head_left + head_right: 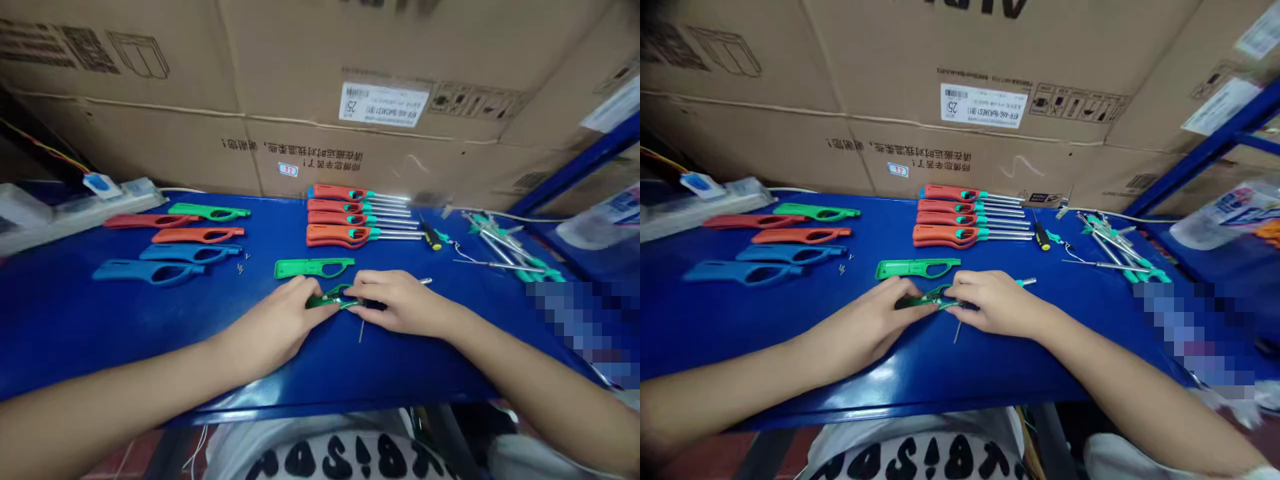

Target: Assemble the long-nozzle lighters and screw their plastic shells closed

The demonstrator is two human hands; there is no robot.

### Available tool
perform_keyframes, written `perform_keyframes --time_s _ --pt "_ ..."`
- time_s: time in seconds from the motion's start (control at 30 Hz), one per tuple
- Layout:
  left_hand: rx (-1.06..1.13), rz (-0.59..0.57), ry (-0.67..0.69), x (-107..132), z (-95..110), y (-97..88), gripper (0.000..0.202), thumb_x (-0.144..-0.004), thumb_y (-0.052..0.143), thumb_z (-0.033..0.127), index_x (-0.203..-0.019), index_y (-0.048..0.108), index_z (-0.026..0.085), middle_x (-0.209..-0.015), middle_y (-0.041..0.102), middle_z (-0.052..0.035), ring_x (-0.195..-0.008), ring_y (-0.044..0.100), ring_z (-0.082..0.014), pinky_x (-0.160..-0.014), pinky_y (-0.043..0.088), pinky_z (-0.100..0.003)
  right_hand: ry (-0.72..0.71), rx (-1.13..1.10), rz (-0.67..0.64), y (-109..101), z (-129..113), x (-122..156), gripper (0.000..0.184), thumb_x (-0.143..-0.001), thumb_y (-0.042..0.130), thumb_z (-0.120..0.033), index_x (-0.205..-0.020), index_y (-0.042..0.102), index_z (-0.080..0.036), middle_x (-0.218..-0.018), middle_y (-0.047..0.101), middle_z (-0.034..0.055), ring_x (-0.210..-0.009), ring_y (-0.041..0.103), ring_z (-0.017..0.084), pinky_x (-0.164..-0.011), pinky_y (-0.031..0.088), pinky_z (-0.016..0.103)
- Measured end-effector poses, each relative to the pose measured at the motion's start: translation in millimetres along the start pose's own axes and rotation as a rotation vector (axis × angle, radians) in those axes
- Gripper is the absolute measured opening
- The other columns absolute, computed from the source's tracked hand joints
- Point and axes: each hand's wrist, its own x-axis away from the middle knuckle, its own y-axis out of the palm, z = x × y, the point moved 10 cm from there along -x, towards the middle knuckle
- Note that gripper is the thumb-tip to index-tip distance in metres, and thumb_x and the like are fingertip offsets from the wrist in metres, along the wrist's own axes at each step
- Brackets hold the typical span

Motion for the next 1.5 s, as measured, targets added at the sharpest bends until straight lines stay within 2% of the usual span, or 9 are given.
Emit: perform_keyframes --time_s 0.23,0.37,0.47,0.6,0.7,0.87,1.07,1.33,1.5 --pt "-0.014 -0.006 -0.021 -3 -2 -0.8 0.043 -0.101 0.042 0.014 -0.139 0.058 0.025 -0.113 0.058 -0.0125 -0.101 0.058 -0.0264 -0.086 0.056 -0.043 -0.003 0.013 -0.012 -2 -3 -4 0.028 -0.099 0.057 -0.032 -0.117 0.071 -0.016 -0.099 0.07 0.0085 -0.082 0.068 0.018 -0.069 0.051 0.029" --pt "-0.06 0.006 -0.004 -5 -1 -6.3 0.04 -0.103 0.042 0.016 -0.139 0.058 0.023 -0.123 0.059 -0.0131 -0.107 0.059 -0.0267 -0.09 0.057 -0.043 0.065 -0.011 0.11 -23 11 -2 0.028 -0.099 0.056 -0.033 -0.118 0.071 -0.019 -0.104 0.072 0.0088 -0.087 0.069 0.018 -0.075 0.054 0.029" --pt "-0.124 0.016 0.046 -5 1 -10.4 0.039 -0.102 0.043 0.016 -0.137 0.059 0.02 -0.134 0.06 -0.0119 -0.114 0.059 -0.0289 -0.094 0.057 -0.045 0.207 0.119 0.299 -57 44 9 0.028 -0.098 0.053 -0.028 -0.117 0.072 -0.021 -0.107 0.075 0.0091 -0.091 0.07 0.021 -0.08 0.054 0.033" --pt "-0.192 0.005 0.09 -5 2 -12.2 0.039 -0.101 0.044 0.015 -0.136 0.06 0.02 -0.138 0.064 -0.0062 -0.111 0.062 -0.0284 -0.088 0.059 -0.042 0.628 0.245 0.514 -107 120 48 0.035 -0.093 0.049 -0.021 -0.121 0.071 -0.02 -0.087 0.076 0.0083 -0.076 0.07 0.025 -0.074 0.055 0.038" --pt "-0.208 0.009 0.105 -5 2 -13.5 0.038 -0.102 0.043 0.016 -0.134 0.062 0.02 -0.138 0.066 -0.0044 -0.11 0.064 -0.0274 -0.088 0.059 -0.042 0.861 0.354 0.478 -125 167 77 0.038 -0.086 0.05 -0.012 -0.116 0.072 -0.018 -0.1 0.074 0.0122 -0.088 0.069 0.028 -0.085 0.054 0.042" --pt "-0.21 0.02 0.123 -5 1 -14.9 0.038 -0.103 0.042 0.017 -0.134 0.063 0.019 -0.138 0.066 -0.0031 -0.112 0.064 -0.0262 -0.088 0.059 -0.041 1.043 0.378 0.319 -123 215 106 0.03 -0.079 0.058 -0.004 -0.103 0.075 -0.013 -0.108 0.069 0.0166 -0.098 0.066 0.028 -0.095 0.05 0.04" --pt "-0.225 0.056 0.116 -4 1 -19.2 0.037 -0.102 0.042 0.015 -0.13 0.065 0.019 -0.134 0.069 -0.0035 -0.111 0.066 -0.0257 -0.088 0.06 -0.04 1.136 0.313 0.146 -101 231 115 0.018 -0.086 0.069 -0.016 -0.104 0.071 -0.015 -0.108 0.069 0.009 -0.093 0.066 0.02 -0.085 0.054 0.035" --pt "-0.24 0.056 0.121 -4 1 -19.0 0.037 -0.101 0.042 0.014 -0.129 0.065 0.017 -0.133 0.068 -0.0068 -0.115 0.065 -0.0272 -0.09 0.059 -0.043 1.135 0.331 0.172 -103 237 114 0.026 -0.074 0.062 -0.009 -0.095 0.074 -0.017 -0.1 0.071 0.0116 -0.09 0.067 0.024 -0.084 0.053 0.033" --pt "-0.243 0.049 0.117 -4 2 -18.7 0.037 -0.101 0.042 0.015 -0.129 0.065 0.018 -0.133 0.068 -0.007 -0.116 0.065 -0.0279 -0.091 0.059 -0.044 1.097 0.33 0.221 -103 240 111 0.012 -0.077 0.063 -0.016 -0.085 0.072 -0.018 -0.09 0.071 0.01 -0.089 0.067 0.024 -0.087 0.053 0.035"
